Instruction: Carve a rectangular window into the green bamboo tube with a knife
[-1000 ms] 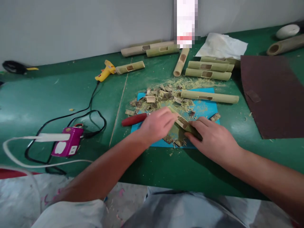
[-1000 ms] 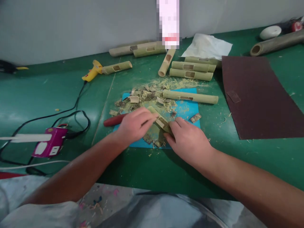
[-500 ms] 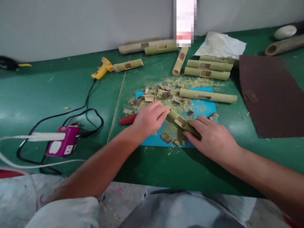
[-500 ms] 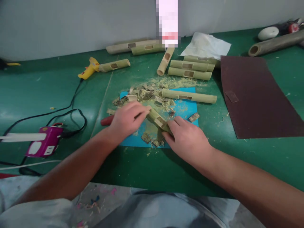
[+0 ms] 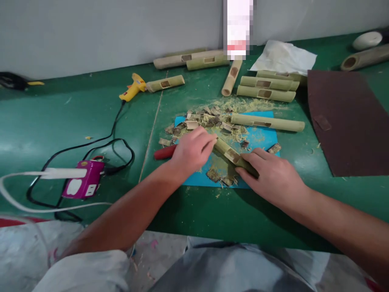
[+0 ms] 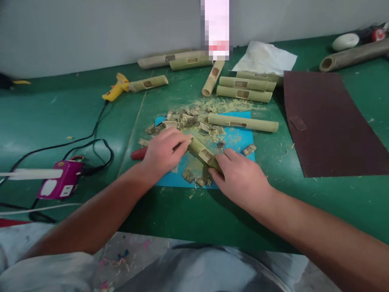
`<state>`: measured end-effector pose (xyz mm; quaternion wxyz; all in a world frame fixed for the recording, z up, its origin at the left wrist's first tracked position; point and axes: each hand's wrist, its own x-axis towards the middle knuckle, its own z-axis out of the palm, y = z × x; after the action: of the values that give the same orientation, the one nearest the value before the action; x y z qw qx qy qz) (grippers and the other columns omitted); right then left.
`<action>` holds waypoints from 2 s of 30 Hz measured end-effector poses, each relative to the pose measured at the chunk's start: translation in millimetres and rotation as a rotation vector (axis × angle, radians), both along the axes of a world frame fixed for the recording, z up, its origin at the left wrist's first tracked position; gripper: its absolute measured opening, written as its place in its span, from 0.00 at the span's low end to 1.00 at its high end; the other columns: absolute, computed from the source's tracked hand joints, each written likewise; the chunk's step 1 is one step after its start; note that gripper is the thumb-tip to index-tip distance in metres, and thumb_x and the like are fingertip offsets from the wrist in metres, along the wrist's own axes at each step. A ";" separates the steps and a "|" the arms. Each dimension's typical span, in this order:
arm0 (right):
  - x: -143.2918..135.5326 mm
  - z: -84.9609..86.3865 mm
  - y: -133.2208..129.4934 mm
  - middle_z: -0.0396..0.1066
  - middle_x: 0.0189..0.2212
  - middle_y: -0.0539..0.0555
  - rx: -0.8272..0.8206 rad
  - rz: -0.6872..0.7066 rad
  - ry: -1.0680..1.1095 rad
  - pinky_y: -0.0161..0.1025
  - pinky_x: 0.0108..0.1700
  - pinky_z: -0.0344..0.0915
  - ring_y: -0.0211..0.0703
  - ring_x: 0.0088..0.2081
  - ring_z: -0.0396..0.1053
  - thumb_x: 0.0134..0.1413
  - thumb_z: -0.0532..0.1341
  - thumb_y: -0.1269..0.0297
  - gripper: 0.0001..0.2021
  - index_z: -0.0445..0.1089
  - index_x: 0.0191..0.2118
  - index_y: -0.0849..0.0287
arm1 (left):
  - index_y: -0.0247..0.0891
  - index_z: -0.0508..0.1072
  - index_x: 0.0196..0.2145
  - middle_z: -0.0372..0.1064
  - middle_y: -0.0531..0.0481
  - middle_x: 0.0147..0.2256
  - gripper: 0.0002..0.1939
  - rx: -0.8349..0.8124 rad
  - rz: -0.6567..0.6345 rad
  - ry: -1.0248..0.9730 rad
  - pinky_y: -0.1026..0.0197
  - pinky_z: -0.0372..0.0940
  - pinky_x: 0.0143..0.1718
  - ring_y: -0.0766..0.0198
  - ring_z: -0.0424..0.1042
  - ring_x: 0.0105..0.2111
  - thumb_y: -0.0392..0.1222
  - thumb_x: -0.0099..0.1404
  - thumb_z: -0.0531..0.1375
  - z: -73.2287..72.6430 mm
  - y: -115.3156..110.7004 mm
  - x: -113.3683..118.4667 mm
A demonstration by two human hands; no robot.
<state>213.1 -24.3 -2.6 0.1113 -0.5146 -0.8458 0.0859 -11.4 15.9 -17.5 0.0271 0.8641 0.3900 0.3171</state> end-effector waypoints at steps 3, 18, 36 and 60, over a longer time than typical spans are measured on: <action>-0.2 0.5 0.1 0.72 0.35 0.55 -0.002 0.007 -0.005 0.37 0.28 0.50 0.41 0.30 0.66 0.61 0.57 0.59 0.11 0.73 0.36 0.59 | 0.35 0.74 0.38 0.70 0.48 0.32 0.09 -0.026 -0.067 0.029 0.63 0.68 0.37 0.66 0.70 0.33 0.36 0.72 0.54 0.7 -0.7 0.8; 0.7 -0.2 0.6 0.70 0.33 0.54 -0.010 0.014 0.019 0.37 0.28 0.49 0.39 0.29 0.64 0.62 0.55 0.59 0.12 0.73 0.35 0.59 | 0.35 0.74 0.37 0.69 0.49 0.31 0.10 -0.045 -0.040 0.052 0.63 0.66 0.35 0.66 0.69 0.31 0.37 0.72 0.53 4.0 -5.8 4.7; 0.7 -0.1 1.0 0.72 0.38 0.55 0.053 0.006 0.021 0.37 0.28 0.53 0.41 0.31 0.67 0.62 0.55 0.58 0.14 0.74 0.46 0.57 | 0.34 0.74 0.38 0.70 0.48 0.33 0.10 -0.028 0.081 0.000 0.61 0.69 0.39 0.64 0.71 0.35 0.37 0.72 0.54 1.4 -4.1 3.1; 4.9 -5.0 5.8 0.73 0.33 0.55 0.107 0.069 0.101 0.37 0.30 0.58 0.41 0.30 0.68 0.63 0.56 0.61 0.12 0.74 0.41 0.60 | 0.33 0.74 0.40 0.70 0.48 0.32 0.10 0.014 0.019 0.023 0.62 0.69 0.36 0.66 0.70 0.32 0.36 0.73 0.53 -2.5 -9.2 6.6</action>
<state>218.0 -18.5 -7.6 0.1782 -0.4737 -0.8596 0.0700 -4.9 6.7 -20.1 0.0137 0.8640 0.3964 0.3102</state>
